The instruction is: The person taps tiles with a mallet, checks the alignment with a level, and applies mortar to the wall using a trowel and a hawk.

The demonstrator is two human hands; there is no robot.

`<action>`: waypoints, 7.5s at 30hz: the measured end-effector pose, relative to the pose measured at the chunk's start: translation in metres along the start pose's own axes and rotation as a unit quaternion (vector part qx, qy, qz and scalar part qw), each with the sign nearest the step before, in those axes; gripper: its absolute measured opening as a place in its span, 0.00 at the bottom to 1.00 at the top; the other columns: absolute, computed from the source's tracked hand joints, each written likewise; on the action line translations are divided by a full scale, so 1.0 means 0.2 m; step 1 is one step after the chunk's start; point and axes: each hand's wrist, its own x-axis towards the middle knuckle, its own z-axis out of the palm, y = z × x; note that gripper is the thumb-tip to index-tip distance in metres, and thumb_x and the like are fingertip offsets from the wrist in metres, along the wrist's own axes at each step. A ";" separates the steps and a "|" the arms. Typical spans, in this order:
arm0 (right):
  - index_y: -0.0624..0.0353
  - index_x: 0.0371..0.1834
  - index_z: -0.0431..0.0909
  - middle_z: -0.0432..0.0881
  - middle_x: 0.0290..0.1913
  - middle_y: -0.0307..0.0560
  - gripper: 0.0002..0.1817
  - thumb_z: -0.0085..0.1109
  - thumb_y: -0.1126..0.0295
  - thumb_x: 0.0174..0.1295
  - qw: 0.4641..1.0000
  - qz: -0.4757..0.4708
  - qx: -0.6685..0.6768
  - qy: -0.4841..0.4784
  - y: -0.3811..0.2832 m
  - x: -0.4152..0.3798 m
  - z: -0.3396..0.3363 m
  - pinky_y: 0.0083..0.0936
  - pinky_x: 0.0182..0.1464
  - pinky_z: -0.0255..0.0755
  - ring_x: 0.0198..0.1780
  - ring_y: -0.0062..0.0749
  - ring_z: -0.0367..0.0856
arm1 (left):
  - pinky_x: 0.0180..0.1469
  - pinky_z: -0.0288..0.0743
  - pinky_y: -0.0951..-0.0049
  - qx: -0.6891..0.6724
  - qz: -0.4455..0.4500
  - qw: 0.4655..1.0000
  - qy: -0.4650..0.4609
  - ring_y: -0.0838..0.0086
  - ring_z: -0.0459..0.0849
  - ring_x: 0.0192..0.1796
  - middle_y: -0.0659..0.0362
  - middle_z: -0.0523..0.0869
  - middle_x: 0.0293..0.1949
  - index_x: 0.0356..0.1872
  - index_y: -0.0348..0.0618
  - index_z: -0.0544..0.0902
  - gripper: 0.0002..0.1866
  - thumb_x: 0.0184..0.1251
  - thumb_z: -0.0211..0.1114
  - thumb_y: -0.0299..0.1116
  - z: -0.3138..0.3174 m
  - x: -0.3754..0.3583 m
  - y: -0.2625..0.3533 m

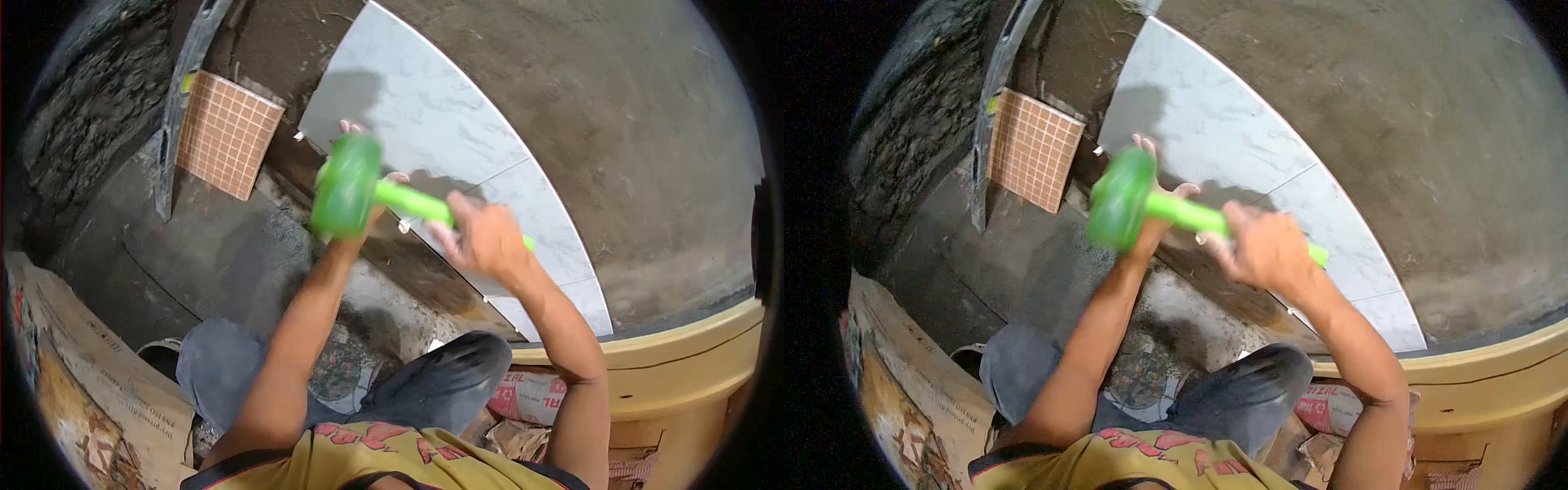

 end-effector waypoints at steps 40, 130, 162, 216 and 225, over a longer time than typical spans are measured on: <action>0.59 0.41 0.73 0.81 0.23 0.61 0.24 0.59 0.46 0.74 0.998 0.034 -0.055 0.009 -0.05 0.22 -0.02 0.54 0.30 0.75 0.26 0.64 0.82 | 0.78 0.56 0.41 -0.045 -0.065 0.997 0.011 0.35 0.66 0.75 0.29 0.70 0.72 0.74 0.26 0.67 0.51 0.53 0.82 0.45 0.04 -0.05 0.01; 0.63 0.38 0.81 0.85 0.25 0.60 0.29 0.56 0.42 0.72 0.997 0.060 -0.024 0.053 0.00 0.18 -0.08 0.51 0.31 0.80 0.29 0.59 0.87 | 0.79 0.45 0.30 0.029 -0.050 0.998 0.039 0.41 0.67 0.76 0.37 0.76 0.67 0.65 0.33 0.78 0.36 0.59 0.75 0.45 0.09 -0.07 0.11; 0.51 0.34 0.88 0.89 0.30 0.48 0.07 0.61 0.67 0.60 0.985 -0.036 0.099 -0.139 0.21 -1.16 0.47 0.44 0.34 0.82 0.34 0.45 0.91 | 0.41 0.77 0.68 0.047 0.386 0.921 -0.002 0.69 0.78 0.38 0.61 0.82 0.33 0.53 0.57 0.94 0.26 0.48 0.87 0.35 0.07 0.22 0.81; 0.59 0.41 0.76 0.83 0.28 0.60 0.20 0.65 0.51 0.69 0.972 0.032 0.218 -0.083 0.02 -0.70 0.55 0.55 0.36 0.75 0.32 0.63 0.84 | 0.81 0.55 0.41 0.189 0.071 0.979 -0.034 0.41 0.60 0.80 0.37 0.58 0.79 0.82 0.42 0.61 0.62 0.49 0.83 0.60 -0.05 0.03 -0.04; 0.61 0.39 0.74 0.84 0.29 0.57 0.21 0.65 0.52 0.69 0.962 0.007 0.268 0.057 -0.07 -0.55 0.41 0.50 0.33 0.74 0.31 0.59 0.84 | 0.78 0.45 0.25 0.135 0.117 0.982 -0.060 0.36 0.46 0.84 0.32 0.45 0.82 0.83 0.35 0.47 0.80 0.32 0.88 0.63 0.12 -0.23 -0.05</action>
